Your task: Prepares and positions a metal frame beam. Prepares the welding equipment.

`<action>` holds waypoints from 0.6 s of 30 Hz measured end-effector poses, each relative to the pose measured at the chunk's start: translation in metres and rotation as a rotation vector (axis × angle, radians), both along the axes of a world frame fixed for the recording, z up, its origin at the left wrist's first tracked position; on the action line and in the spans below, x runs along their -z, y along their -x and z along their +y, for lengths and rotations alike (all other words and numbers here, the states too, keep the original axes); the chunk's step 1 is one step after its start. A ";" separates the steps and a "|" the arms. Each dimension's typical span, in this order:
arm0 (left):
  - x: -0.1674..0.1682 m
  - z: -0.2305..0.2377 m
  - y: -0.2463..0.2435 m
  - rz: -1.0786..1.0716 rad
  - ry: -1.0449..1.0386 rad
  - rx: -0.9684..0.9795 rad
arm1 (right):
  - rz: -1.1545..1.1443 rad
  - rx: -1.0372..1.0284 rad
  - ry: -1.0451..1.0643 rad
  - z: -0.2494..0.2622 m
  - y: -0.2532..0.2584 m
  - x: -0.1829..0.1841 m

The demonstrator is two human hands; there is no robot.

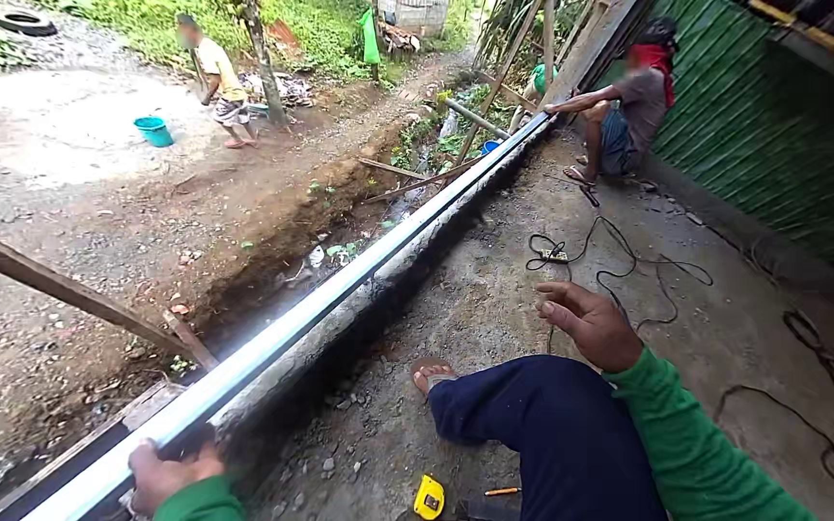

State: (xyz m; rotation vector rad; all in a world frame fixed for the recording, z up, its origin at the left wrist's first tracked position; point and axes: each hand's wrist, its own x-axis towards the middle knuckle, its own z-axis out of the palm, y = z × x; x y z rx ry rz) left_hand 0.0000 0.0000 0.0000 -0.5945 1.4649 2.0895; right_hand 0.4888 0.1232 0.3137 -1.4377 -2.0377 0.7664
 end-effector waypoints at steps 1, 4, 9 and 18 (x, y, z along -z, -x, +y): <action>0.001 0.000 0.000 -0.005 -0.006 -0.004 | 0.015 -0.099 -0.076 -0.008 0.019 -0.010; 0.009 0.000 0.002 0.003 -0.031 -0.009 | -0.020 -0.434 -0.028 -0.029 0.056 0.001; 0.019 -0.002 0.007 0.029 -0.031 -0.002 | -0.373 -0.706 0.295 -0.020 0.057 0.021; 0.022 -0.001 0.007 0.029 -0.037 -0.009 | -0.370 -0.741 0.398 -0.012 0.066 0.017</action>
